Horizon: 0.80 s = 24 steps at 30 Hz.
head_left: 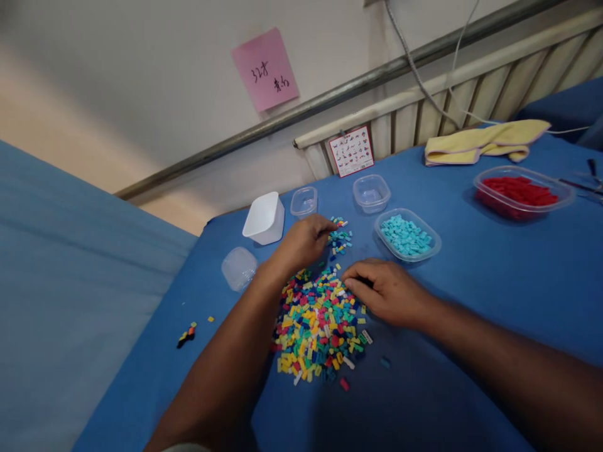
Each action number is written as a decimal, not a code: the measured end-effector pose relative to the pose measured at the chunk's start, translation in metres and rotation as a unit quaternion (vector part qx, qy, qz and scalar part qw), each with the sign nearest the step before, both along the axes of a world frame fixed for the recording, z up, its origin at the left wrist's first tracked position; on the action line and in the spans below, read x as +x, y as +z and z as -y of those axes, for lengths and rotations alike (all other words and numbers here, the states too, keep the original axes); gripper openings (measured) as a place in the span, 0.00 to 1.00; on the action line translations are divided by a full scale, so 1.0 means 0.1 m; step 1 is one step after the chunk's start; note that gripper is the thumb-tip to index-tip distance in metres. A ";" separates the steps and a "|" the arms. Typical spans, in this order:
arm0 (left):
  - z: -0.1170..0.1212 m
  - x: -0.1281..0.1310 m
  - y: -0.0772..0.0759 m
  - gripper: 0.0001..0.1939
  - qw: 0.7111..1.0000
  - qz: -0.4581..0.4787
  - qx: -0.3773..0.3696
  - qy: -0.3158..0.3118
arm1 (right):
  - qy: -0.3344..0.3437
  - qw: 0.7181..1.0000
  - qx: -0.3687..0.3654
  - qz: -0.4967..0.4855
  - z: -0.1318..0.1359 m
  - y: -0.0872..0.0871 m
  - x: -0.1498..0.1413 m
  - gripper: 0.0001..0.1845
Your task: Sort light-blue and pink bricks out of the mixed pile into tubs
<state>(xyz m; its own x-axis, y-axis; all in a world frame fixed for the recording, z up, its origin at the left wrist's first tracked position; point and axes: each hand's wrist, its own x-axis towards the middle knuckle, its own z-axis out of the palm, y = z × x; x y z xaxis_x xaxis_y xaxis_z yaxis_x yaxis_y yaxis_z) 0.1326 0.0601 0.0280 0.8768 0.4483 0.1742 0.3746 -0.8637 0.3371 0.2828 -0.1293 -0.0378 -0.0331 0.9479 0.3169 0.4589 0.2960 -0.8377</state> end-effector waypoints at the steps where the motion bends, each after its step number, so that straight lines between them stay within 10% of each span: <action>1: 0.01 -0.05 -0.06 0.18 1.000 -0.008 0.007 -0.013 | 0.000 1.000 -0.001 -0.002 0.00 0.00 0.00 0.09; 11: 0.18 -0.04 -0.30 0.35 0.979 -0.159 0.022 -0.127 | -0.004 1.000 -0.012 0.002 0.01 -0.03 0.00 0.09; 24: 0.30 -0.76 -0.19 0.46 0.970 -0.242 -0.009 -0.002 | -0.005 1.000 -0.011 0.012 0.02 -0.03 0.00 0.09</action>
